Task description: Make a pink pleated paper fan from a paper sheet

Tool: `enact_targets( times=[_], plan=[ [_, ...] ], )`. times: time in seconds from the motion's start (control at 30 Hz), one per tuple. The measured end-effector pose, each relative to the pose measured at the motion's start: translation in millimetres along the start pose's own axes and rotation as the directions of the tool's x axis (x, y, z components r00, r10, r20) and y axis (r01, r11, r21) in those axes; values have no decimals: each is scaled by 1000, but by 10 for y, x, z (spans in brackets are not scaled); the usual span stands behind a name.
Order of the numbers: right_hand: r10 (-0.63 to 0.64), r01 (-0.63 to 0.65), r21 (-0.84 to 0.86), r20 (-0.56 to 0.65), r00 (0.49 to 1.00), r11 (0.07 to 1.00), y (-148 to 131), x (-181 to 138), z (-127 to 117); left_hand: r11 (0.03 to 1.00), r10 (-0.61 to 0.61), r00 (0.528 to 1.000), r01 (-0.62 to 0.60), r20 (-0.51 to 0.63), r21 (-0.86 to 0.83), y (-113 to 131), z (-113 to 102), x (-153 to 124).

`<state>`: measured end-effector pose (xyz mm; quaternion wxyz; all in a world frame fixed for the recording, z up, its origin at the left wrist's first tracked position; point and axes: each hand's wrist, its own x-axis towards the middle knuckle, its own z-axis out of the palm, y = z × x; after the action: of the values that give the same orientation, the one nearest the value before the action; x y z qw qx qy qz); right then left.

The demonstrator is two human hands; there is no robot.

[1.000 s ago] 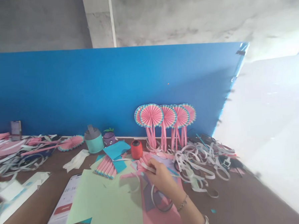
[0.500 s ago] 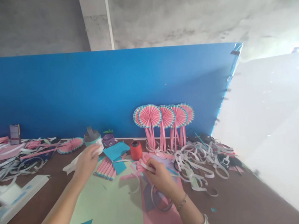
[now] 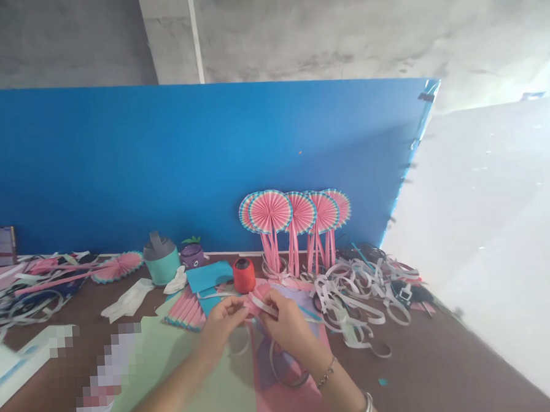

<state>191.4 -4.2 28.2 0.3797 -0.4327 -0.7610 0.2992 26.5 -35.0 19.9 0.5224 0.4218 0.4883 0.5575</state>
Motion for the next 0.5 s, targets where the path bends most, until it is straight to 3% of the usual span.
enact_targets(
  times=[0.2,0.33,0.5],
  plan=[
    [-93,93,-23,9,996,995,-152,-39,-17,977,-81,990,56,-113,-208,-68,-45,-7],
    [-42,52,-67,153,987,996,-188,-74,7,960,-109,994,100,-23,-263,-105,-42,-37],
    [-30,55,-128,190,981,990,-118,-62,44,942,-134,987,156,92,-298,-105,-77,-53]
  ],
)
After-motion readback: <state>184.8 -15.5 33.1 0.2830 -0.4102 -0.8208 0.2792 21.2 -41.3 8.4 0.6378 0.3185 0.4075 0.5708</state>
